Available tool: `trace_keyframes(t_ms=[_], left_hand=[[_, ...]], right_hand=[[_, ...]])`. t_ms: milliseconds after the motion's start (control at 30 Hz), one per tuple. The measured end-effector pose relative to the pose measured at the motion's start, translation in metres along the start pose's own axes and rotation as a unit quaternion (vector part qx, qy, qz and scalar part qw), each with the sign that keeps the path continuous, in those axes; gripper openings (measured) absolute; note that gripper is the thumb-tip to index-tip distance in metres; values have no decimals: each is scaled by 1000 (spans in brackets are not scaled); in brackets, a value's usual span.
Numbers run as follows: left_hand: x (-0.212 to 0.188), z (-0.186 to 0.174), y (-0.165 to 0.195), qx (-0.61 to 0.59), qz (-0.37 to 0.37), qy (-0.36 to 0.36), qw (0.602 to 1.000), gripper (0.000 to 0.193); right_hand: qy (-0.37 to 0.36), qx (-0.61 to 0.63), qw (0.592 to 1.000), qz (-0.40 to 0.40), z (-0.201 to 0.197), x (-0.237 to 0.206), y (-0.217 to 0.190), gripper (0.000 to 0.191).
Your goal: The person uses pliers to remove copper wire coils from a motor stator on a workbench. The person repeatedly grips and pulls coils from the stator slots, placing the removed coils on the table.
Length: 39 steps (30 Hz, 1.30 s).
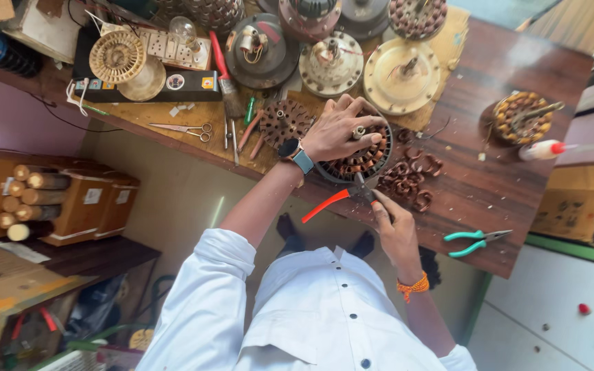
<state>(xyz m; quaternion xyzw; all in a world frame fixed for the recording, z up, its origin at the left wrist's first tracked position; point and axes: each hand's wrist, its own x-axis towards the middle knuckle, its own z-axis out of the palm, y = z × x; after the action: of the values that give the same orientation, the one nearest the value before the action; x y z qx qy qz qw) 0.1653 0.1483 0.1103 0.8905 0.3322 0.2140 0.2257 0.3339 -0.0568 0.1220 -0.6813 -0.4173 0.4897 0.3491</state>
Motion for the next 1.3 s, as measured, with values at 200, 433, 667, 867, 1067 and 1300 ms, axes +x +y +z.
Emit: trace_keyframes(t_ms=[200,433,667,867,1067,1300], left_hand=[[1,-6,2,-4,-2,-32,999,39],[0,-4,-2,32,-1,-22,999,52],[4,-3,-2,16,-34,-30,999,42],[3,0,6,15,-26,-29,999,34],[2,1,10,17,-36,-55,998,33],[10,15,-2,34,-36,-51,997,49]], right_hand=[[81,-112,983,-124,23,7,56,36],[151,-128,895,-401,52,66,123,28],[62,-87,979,-171,27,25,60,30],[-37,-127,985,-111,-14,24,4,32],[22,-102,983,-151,-3,23,31,29],[111,-139,918,-355,14,51,78,25]])
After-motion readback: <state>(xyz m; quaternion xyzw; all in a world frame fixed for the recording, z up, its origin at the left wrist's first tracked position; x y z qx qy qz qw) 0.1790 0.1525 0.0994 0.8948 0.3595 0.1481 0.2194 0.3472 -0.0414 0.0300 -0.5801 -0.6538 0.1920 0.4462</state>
